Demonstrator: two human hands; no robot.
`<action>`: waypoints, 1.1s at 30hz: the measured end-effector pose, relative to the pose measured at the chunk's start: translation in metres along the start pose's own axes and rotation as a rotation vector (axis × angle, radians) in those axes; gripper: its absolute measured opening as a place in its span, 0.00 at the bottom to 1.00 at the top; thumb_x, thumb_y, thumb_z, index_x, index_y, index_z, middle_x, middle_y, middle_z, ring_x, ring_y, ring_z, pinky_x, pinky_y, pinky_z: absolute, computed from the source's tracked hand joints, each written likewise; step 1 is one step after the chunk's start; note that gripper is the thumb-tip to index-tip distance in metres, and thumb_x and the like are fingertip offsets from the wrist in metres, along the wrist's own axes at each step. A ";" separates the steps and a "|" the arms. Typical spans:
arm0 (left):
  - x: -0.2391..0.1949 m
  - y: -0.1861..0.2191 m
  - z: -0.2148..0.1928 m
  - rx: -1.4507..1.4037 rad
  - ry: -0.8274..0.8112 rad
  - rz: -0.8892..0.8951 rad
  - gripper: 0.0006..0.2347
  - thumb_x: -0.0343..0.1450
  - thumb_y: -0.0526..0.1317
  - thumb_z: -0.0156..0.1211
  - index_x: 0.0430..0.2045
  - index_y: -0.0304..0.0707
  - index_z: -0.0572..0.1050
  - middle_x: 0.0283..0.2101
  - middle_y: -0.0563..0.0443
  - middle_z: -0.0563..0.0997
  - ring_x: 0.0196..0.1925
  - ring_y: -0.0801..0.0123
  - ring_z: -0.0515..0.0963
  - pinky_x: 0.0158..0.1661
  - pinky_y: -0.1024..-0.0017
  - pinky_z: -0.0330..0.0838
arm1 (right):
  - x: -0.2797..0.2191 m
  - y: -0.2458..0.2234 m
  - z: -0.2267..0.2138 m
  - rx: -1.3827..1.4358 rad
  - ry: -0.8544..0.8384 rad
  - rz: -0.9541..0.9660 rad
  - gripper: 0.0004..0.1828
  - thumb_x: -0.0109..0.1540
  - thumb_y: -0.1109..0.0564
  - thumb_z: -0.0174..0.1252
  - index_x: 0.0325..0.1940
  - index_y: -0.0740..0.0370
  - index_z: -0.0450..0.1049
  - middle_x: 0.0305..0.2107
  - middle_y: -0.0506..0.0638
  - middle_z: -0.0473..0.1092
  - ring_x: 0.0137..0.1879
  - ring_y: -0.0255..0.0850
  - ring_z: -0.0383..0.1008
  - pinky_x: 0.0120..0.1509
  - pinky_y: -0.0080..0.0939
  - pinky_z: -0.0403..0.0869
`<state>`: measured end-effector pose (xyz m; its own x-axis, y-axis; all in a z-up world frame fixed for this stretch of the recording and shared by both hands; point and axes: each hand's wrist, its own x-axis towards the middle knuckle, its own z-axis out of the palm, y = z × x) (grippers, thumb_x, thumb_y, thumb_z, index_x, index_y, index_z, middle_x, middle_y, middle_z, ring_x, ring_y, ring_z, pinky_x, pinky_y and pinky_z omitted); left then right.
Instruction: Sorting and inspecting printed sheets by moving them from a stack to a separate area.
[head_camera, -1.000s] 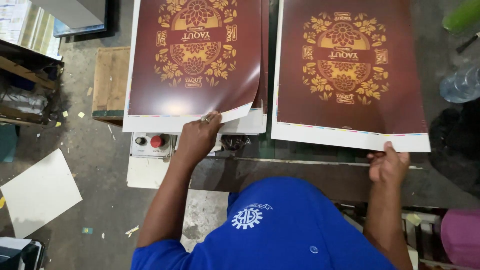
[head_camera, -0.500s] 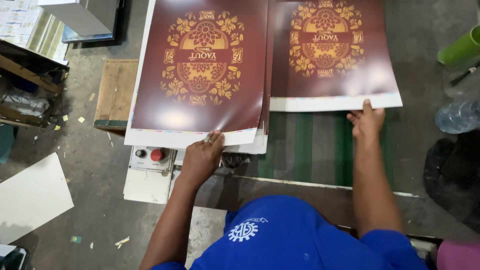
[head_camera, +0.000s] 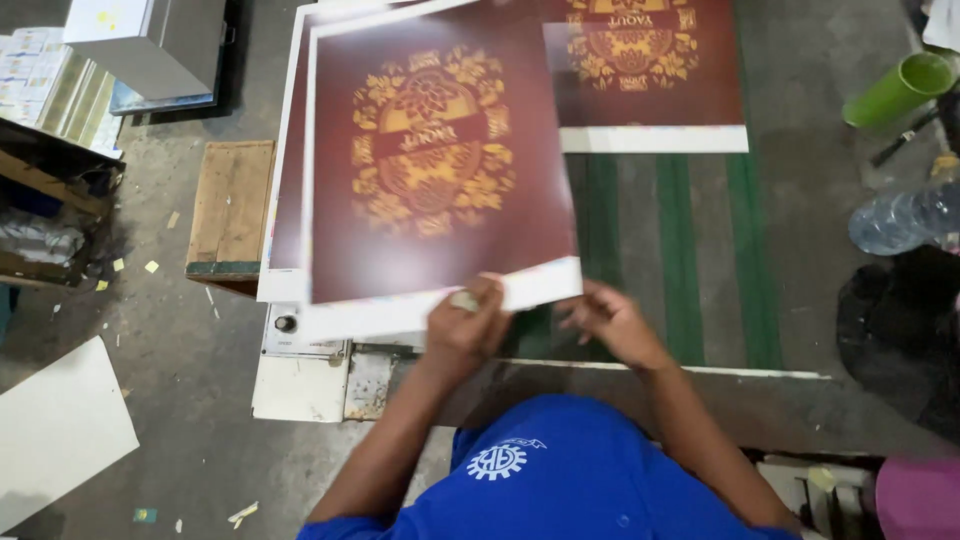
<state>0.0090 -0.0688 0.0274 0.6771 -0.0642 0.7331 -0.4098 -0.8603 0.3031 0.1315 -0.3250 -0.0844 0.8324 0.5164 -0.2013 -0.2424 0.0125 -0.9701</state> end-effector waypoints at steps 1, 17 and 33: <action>-0.002 0.010 0.010 -0.008 -0.002 0.005 0.14 0.69 0.32 0.66 0.48 0.26 0.75 0.46 0.34 0.83 0.36 0.54 0.84 0.39 0.61 0.78 | -0.007 0.006 0.007 0.001 0.009 -0.001 0.24 0.66 0.53 0.56 0.67 0.57 0.67 0.45 0.53 0.79 0.42 0.39 0.79 0.40 0.37 0.76; -0.010 -0.034 0.015 0.154 -0.442 -0.193 0.27 0.73 0.53 0.58 0.61 0.31 0.69 0.68 0.34 0.67 0.73 0.43 0.64 0.69 0.46 0.57 | -0.129 0.038 -0.098 0.388 0.678 -0.179 0.14 0.71 0.61 0.56 0.61 0.55 0.67 0.38 0.46 0.73 0.34 0.36 0.73 0.29 0.38 0.73; -0.033 -0.043 0.020 0.495 -0.631 -0.130 0.23 0.73 0.49 0.57 0.54 0.24 0.73 0.60 0.29 0.77 0.59 0.46 0.79 0.49 0.59 0.77 | -0.058 0.081 -0.203 0.530 0.593 -0.254 0.16 0.73 0.61 0.57 0.65 0.58 0.66 0.40 0.50 0.75 0.38 0.40 0.78 0.33 0.39 0.75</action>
<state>0.0171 -0.0398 -0.0219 0.9782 -0.0945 0.1847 -0.0865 -0.9950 -0.0509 0.1648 -0.5281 -0.1792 0.9818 -0.0912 -0.1667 -0.0908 0.5453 -0.8333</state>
